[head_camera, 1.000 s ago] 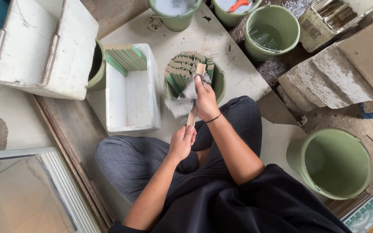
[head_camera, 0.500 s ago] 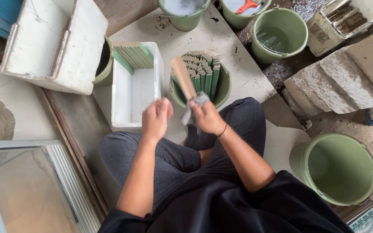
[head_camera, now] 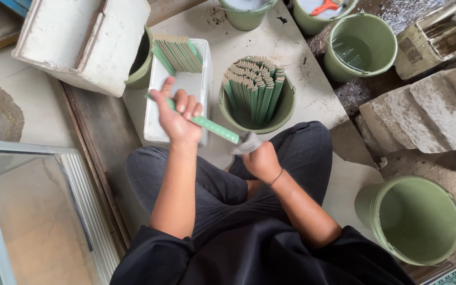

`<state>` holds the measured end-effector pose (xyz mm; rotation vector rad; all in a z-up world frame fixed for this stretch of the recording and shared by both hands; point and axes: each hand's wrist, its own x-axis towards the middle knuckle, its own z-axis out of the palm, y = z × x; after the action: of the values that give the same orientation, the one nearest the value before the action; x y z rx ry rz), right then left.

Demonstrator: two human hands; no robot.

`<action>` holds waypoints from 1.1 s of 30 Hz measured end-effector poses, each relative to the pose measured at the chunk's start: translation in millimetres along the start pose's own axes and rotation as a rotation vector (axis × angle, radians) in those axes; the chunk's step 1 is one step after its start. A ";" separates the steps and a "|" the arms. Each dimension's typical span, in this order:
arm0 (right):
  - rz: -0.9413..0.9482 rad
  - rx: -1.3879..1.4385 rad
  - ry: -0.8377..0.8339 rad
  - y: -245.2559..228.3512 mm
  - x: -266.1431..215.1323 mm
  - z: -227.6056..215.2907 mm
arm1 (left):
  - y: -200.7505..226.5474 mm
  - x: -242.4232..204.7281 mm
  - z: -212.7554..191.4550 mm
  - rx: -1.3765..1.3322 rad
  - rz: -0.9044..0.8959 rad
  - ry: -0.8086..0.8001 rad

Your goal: The person sits cross-legged on the floor and repeatedly picks up green wooden sticks from a bucket, wipes them with a grey cloth, and places them into a white container. The process is repeated for multiple sticks.

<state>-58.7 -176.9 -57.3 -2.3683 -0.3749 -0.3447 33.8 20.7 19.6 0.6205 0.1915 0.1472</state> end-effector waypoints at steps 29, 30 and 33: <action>0.358 0.478 0.124 71.4 19.1 -60.5 | 104.7 47.6 -43.5 1.486 0.535 -0.139; 0.417 0.538 0.163 71.6 17.2 -65.6 | 113.1 65.8 -48.1 1.584 0.730 -0.103; 0.615 0.536 0.048 57.7 28.5 -75.5 | 88.7 136.3 -70.1 1.719 0.812 -0.145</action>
<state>-22.4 -264.6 -28.2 -1.8237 0.2638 -0.0012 143.7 157.8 -2.2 2.4061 -0.1511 0.7473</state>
